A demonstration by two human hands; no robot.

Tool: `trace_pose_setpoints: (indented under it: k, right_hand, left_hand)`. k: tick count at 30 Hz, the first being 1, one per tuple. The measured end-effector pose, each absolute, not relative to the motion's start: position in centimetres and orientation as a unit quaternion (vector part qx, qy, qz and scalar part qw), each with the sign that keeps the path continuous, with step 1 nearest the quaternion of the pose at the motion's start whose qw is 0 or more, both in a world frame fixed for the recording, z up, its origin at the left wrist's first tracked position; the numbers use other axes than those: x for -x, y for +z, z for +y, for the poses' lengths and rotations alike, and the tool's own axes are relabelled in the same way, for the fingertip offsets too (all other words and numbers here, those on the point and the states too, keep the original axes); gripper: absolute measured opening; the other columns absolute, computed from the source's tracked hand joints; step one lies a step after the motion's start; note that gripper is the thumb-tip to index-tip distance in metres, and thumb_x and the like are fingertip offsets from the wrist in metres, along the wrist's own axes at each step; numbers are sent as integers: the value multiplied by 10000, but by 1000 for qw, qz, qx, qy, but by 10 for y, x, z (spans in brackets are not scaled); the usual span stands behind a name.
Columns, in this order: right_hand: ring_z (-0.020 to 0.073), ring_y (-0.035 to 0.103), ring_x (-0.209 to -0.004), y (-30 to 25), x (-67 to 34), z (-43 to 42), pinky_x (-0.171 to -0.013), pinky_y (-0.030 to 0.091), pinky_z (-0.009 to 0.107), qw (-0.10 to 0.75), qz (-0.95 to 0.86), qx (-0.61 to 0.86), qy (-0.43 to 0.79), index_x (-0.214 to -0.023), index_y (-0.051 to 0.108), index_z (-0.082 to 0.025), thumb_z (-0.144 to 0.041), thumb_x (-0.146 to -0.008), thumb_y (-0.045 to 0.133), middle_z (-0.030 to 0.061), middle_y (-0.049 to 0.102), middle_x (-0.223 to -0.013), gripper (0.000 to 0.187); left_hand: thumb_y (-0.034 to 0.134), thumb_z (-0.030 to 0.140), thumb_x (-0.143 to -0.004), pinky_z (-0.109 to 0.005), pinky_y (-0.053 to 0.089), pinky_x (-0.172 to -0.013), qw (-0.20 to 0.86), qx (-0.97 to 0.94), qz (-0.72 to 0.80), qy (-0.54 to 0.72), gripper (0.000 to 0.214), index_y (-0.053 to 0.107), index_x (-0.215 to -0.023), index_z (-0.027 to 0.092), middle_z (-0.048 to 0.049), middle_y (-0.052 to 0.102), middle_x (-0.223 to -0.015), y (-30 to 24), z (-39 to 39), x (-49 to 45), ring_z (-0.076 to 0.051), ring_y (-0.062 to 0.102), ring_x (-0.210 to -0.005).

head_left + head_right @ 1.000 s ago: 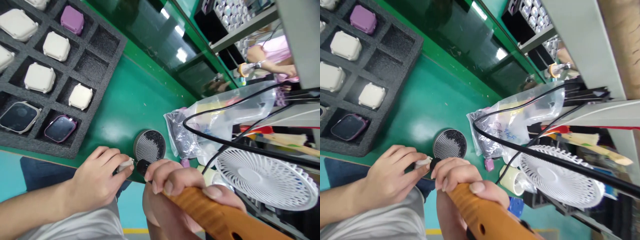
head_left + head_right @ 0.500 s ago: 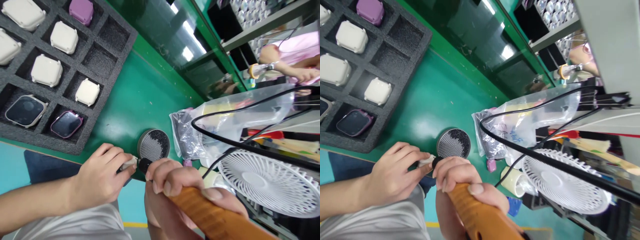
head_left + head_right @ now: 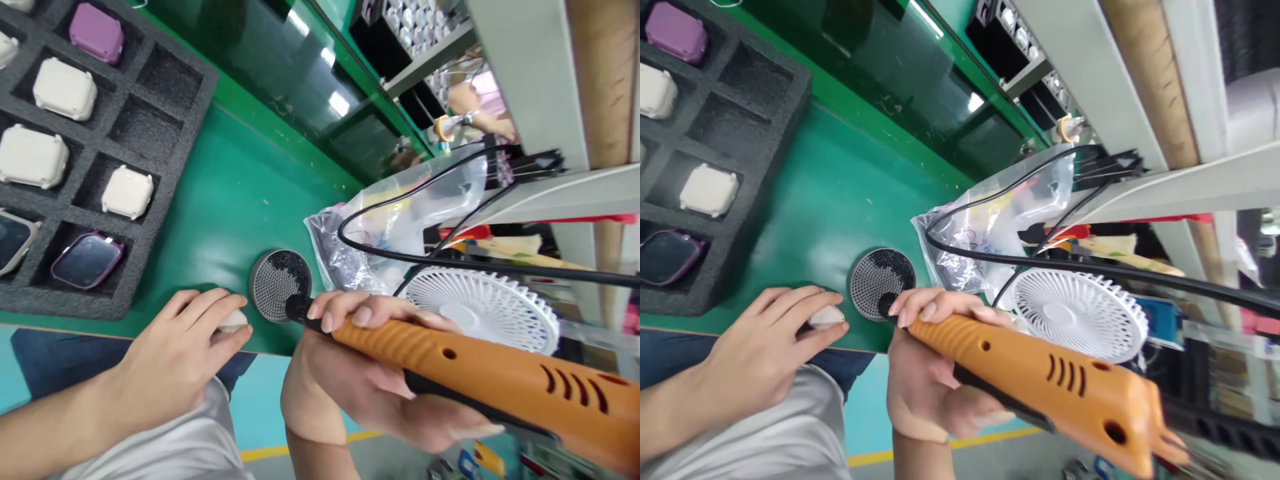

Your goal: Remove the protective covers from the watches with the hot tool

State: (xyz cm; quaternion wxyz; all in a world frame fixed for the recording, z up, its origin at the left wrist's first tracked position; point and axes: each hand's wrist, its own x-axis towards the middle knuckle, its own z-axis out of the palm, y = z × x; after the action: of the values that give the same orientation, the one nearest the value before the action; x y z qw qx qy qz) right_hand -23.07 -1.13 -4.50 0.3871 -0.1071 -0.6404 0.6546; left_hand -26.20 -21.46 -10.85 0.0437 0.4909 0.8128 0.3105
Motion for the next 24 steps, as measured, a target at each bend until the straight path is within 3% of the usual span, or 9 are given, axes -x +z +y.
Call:
trace_pose_setpoints:
  k: [3,5,9,15,19,24]
  right_hand:
    - [165,595,-582,-52,231,-5,-490,481,362,382,-639,96,661,-1155,643,-291,-672,-905,510,-27,577,-826,474]
    - [171,603,-585,-53,230,-5,-492,487,367,366,-644,94,665,-1156,636,-296,-681,-903,508,-27,580,-827,478]
    - [159,596,-616,-50,228,-10,-532,497,363,360,-644,126,664,-1130,626,-307,-691,-896,547,-36,559,-841,457]
    - [158,591,-631,-51,227,-12,-542,496,378,367,-639,127,664,-1173,614,-301,-680,-920,512,-33,560,-875,467]
    - [158,595,-648,-38,221,-14,-570,514,398,354,-646,135,663,-1153,631,-307,-703,-902,546,-38,562,-870,477]
    - [155,604,-616,-21,220,-23,-530,520,397,349,-670,140,640,-1095,628,-269,-537,-995,515,-35,580,-829,308]
  left_hand:
    - [564,78,-861,-494,461,-953,21,-465,827,316,468,682,-1288,226,-143,613,-1370,-108,-211,260,-339,560,-1237]
    - [623,212,-959,-480,464,-906,-6,-441,845,302,304,683,-1257,202,-145,635,-1217,-108,-207,258,-321,579,-1124]
    - [670,373,-996,-469,456,-854,-41,-426,864,265,284,682,-1199,175,-130,633,-1121,-109,-200,256,-290,580,-1008]
    - [685,308,-985,-465,455,-858,-43,-421,857,294,263,680,-1193,146,-130,663,-1133,-109,-201,259,-284,591,-1014]
    - [689,222,-963,-477,450,-915,-23,-443,838,316,280,693,-1240,181,-101,691,-1278,-109,-204,258,-285,607,-1082]
    - [685,198,-945,-476,442,-932,-5,-459,826,326,342,708,-1285,231,-67,678,-1375,-111,-207,258,-285,603,-1113]
